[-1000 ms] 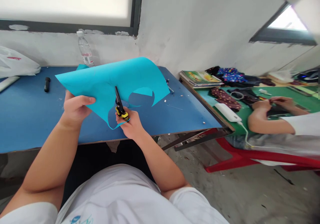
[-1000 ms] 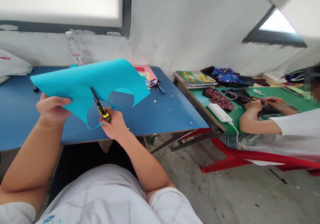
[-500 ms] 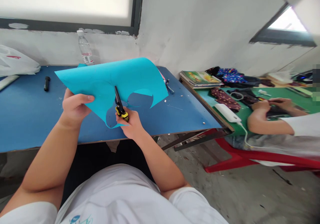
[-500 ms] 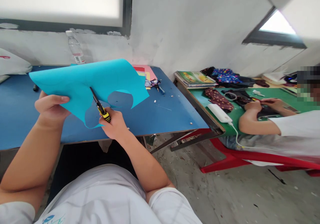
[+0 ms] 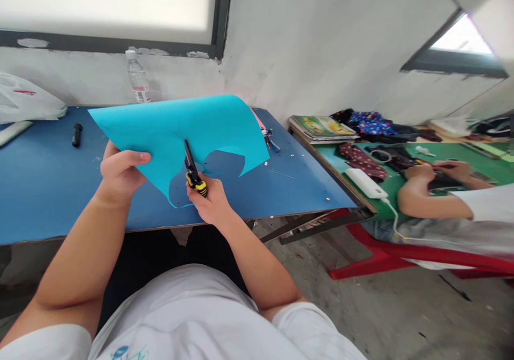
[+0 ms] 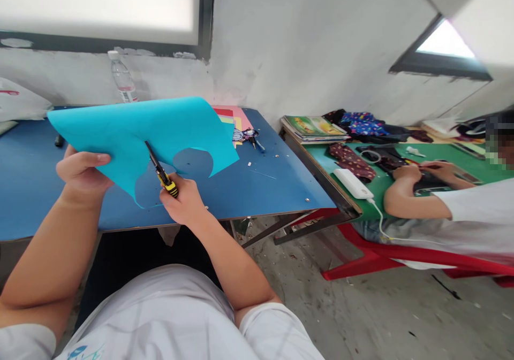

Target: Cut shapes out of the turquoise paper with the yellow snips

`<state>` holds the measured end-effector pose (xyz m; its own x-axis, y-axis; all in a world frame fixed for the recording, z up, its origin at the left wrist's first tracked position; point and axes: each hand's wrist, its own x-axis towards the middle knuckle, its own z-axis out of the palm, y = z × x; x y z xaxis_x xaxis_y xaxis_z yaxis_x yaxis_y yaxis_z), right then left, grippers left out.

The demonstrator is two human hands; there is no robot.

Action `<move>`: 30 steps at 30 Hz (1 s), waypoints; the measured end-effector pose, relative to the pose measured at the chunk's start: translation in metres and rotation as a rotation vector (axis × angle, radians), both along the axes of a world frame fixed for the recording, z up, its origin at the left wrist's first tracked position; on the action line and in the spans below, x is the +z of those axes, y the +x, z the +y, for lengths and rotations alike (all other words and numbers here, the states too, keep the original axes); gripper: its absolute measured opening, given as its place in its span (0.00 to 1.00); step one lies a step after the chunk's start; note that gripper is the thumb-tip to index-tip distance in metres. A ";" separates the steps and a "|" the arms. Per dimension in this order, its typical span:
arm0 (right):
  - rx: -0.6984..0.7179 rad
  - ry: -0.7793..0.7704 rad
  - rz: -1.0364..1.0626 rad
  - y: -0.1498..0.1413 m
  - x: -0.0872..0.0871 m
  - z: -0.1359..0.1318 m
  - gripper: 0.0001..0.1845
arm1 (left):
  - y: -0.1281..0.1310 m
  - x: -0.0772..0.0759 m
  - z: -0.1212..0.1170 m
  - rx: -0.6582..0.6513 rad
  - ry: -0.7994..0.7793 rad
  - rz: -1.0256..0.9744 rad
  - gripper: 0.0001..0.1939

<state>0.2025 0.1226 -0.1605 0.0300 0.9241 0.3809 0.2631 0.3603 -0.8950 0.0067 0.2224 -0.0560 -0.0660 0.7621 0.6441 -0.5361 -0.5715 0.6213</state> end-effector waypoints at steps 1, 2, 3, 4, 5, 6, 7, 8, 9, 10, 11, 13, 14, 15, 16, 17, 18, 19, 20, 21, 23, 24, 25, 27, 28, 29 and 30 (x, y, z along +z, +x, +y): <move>0.005 -0.019 0.011 0.000 0.003 -0.001 0.13 | -0.001 0.003 -0.002 -0.037 -0.032 0.025 0.22; 0.012 -0.038 0.024 0.001 0.005 -0.002 0.13 | -0.001 0.005 -0.004 -0.068 -0.061 0.041 0.19; 0.021 -0.051 0.035 0.001 0.007 -0.003 0.13 | -0.001 0.008 -0.006 -0.093 -0.081 0.048 0.17; 0.024 -0.057 0.043 0.001 0.010 -0.004 0.13 | -0.002 0.010 -0.007 -0.113 -0.097 0.055 0.18; 0.027 -0.059 0.047 0.001 0.012 -0.005 0.13 | -0.002 0.011 -0.008 -0.125 -0.108 0.062 0.18; 0.029 -0.060 0.048 0.001 0.013 -0.006 0.13 | -0.002 0.012 -0.009 -0.126 -0.112 0.066 0.18; 0.032 -0.061 0.048 0.000 0.015 -0.007 0.13 | -0.002 0.013 -0.010 -0.117 -0.106 0.063 0.18; 0.034 -0.062 0.047 0.000 0.016 -0.008 0.13 | -0.001 0.013 -0.010 -0.101 -0.098 0.059 0.17; 0.037 -0.065 0.046 0.001 0.017 -0.009 0.13 | -0.001 0.013 -0.010 -0.091 -0.095 0.057 0.17; 0.040 -0.068 0.044 0.001 0.018 -0.009 0.13 | -0.001 0.013 -0.011 -0.088 -0.097 0.060 0.18; 0.042 -0.072 0.043 0.001 0.019 -0.010 0.13 | 0.000 0.013 -0.012 -0.093 -0.103 0.065 0.20; 0.040 -0.077 0.037 0.001 0.019 -0.010 0.13 | 0.001 0.014 -0.013 -0.105 -0.109 0.075 0.24; 0.035 -0.077 0.034 0.001 0.018 -0.009 0.13 | 0.001 0.015 -0.014 -0.107 -0.105 0.074 0.24; 0.032 -0.077 0.031 0.001 0.018 -0.009 0.13 | 0.001 0.015 -0.014 -0.106 -0.100 0.071 0.23; 0.029 -0.075 0.030 0.001 0.017 -0.008 0.13 | 0.002 0.016 -0.014 -0.103 -0.097 0.067 0.23; 0.027 -0.073 0.032 0.001 0.016 -0.008 0.13 | 0.002 0.016 -0.015 -0.099 -0.098 0.067 0.22; 0.026 -0.072 0.035 0.000 0.016 -0.008 0.13 | 0.002 0.017 -0.015 -0.097 -0.101 0.071 0.22; 0.026 -0.072 0.039 0.000 0.015 -0.008 0.14 | 0.001 0.017 -0.015 -0.097 -0.107 0.078 0.22; 0.027 -0.074 0.043 0.000 0.015 -0.008 0.14 | 0.001 0.017 -0.015 -0.099 -0.114 0.085 0.22; 0.028 -0.076 0.049 0.000 0.015 -0.008 0.14 | 0.001 0.017 -0.015 -0.105 -0.118 0.091 0.22; 0.032 -0.082 0.058 0.000 0.015 -0.008 0.14 | 0.000 0.017 -0.015 -0.113 -0.116 0.090 0.21; 0.034 -0.083 0.058 0.000 0.015 -0.009 0.14 | 0.000 0.017 -0.015 -0.112 -0.112 0.086 0.21; 0.035 -0.083 0.056 0.000 0.016 -0.009 0.14 | -0.001 0.017 -0.014 -0.108 -0.105 0.084 0.20; 0.035 -0.084 0.047 0.001 0.017 -0.010 0.14 | -0.002 0.016 -0.013 -0.098 -0.096 0.092 0.19; 0.036 -0.086 0.042 0.001 0.018 -0.010 0.14 | -0.003 0.016 -0.012 -0.095 -0.095 0.099 0.19; 0.037 -0.088 0.040 0.001 0.018 -0.010 0.14 | -0.004 0.015 -0.011 -0.096 -0.095 0.107 0.19; 0.039 -0.091 0.042 0.001 0.018 -0.010 0.14 | -0.004 0.015 -0.011 -0.101 -0.094 0.115 0.20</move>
